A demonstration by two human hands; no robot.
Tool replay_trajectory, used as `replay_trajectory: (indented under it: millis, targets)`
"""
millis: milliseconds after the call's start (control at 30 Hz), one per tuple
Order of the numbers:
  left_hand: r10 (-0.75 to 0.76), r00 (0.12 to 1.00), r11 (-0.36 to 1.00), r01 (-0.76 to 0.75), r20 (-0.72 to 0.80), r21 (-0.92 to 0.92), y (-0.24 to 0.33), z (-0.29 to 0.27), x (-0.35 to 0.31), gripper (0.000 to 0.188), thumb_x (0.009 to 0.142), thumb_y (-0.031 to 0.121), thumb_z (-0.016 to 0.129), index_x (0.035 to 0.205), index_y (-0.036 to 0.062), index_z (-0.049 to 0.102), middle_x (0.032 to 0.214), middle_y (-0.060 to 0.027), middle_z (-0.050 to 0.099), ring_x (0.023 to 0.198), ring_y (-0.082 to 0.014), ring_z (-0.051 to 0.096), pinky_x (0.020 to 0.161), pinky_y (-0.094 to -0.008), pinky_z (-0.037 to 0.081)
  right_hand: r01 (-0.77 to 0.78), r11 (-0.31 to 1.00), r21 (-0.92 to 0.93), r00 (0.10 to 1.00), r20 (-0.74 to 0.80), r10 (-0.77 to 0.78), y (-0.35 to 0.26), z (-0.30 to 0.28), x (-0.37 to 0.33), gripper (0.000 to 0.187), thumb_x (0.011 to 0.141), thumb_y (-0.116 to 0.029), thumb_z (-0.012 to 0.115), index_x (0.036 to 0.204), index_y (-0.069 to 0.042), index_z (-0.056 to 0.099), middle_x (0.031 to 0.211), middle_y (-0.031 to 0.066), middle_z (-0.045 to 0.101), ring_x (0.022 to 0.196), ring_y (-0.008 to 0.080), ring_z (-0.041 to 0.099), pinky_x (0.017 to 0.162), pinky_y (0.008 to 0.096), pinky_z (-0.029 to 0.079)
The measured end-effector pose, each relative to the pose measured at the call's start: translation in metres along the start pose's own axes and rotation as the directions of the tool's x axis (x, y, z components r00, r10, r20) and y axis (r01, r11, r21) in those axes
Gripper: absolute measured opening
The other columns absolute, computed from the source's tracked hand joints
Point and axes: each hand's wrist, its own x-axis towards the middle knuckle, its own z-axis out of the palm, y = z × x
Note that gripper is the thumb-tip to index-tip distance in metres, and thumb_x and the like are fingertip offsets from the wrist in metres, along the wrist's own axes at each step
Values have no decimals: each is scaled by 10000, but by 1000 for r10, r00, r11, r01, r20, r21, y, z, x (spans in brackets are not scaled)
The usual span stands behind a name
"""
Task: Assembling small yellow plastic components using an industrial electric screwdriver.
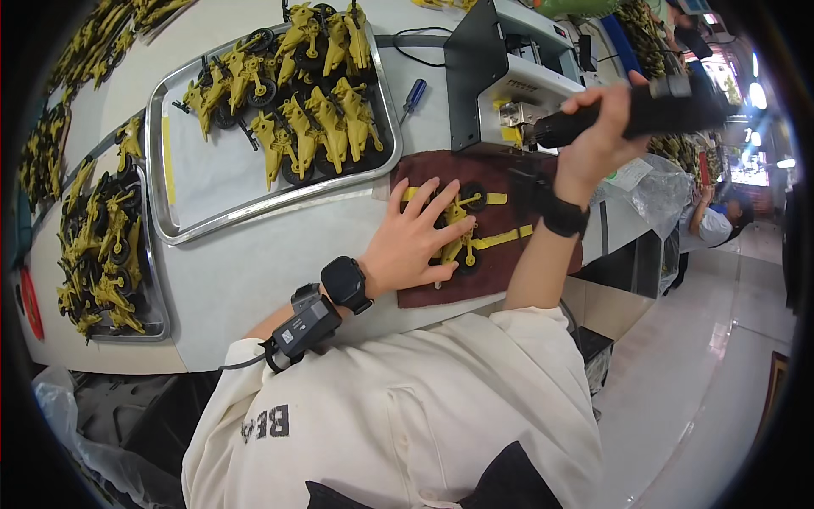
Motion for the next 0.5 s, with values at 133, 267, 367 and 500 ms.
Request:
replay_trajectory:
  millis: [133,267,367,500]
  targets:
    - [12,999,1000,-13,-36,-17,3,1,1,586,665,383,659,1219,233,541,1407,-147,312,1252,-361,306,1005,-574,197,-205,961,183,978,69,196,-22,-7,-27,473,825,-234,614,1128,33,368,589,82,508,452,139,485,442,281,426]
    - [5,999,999,-7,-53,-32,-1,2,-1,603,647,371,673,1219,234,538,1401,-146,322,1251,-359,308,1007,-567,203,-276,903,329,957,184,226,-53,-28,-97,559,821,-338,636,1145,-5,326,654,101,512,476,182,493,459,293,432]
    - [-5,999,999,4,-47,-34,-1,2,-2,615,633,365,682,1217,237,536,1403,-142,321,1252,-358,307,1008,-566,202,-280,925,256,957,150,249,-71,-36,-129,649,806,-443,638,1155,-14,298,682,119,533,495,211,514,482,315,452]
    - [-10,999,999,8,-49,-41,1,1,-2,613,635,363,684,1216,239,532,1405,-137,318,1256,-355,304,1015,-562,201,-239,944,229,970,107,219,-77,-43,-141,651,808,-450,632,1149,-13,291,675,123,537,478,211,514,474,322,455]
